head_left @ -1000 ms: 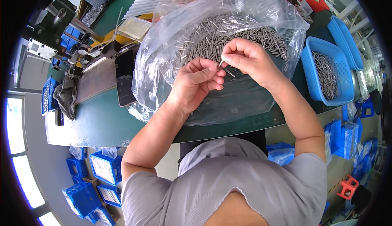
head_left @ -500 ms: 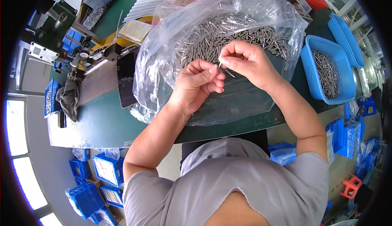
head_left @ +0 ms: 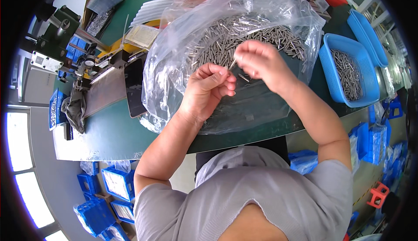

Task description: Sorting small metal pins from a large plastic bag into blue storage bins on a workbench.

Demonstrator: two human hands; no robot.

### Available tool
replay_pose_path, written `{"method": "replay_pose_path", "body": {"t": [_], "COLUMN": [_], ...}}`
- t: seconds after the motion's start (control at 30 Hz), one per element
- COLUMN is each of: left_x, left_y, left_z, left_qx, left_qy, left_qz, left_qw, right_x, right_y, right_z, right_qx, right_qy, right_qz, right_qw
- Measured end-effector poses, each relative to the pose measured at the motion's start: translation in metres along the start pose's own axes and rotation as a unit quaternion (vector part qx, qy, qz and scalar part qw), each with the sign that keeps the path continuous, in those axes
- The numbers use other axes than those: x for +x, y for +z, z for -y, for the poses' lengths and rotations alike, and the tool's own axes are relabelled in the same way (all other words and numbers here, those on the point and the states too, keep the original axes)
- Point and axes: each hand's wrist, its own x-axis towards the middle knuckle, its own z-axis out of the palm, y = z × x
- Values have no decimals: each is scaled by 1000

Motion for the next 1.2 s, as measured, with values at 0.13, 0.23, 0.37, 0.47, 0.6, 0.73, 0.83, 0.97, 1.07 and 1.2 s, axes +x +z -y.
{"method": "replay_pose_path", "body": {"t": [0.13,0.23,0.37,0.47,0.6,0.73,0.83,0.97,1.07,1.2], "left_x": [0,2,0,-2,1,1,0,0,0,0], "left_y": [0,0,-1,0,1,-1,1,3,2,3], "left_z": [-2,-3,-4,-5,-5,-3,-3,-3,-3,-3], "left_qx": [6,12,9,12,14,9,-25,-32,-31,-23], "left_qy": [7,8,10,11,9,5,-6,-17,-17,-17], "left_qz": [-8,-13,-13,-23,-14,0,-5,2,3,11], "left_qw": [1000,1000,1000,1000,1000,1000,1000,999,999,1000], "right_x": [14,17,15,6,5,6,4,-3,-2,-4], "right_y": [-29,-41,-40,-16,-17,-16,-12,-6,-4,-3], "right_z": [9,13,3,4,-15,-13,9,16,12,15], "right_qx": [175,242,-197,-482,-578,-561,-289,-112,-107,-111], "right_qy": [47,60,33,-15,-161,-173,-92,-32,-31,-60], "right_qz": [-80,-120,5,17,12,4,14,53,61,64], "right_qw": [980,961,980,876,800,810,953,992,992,990]}}
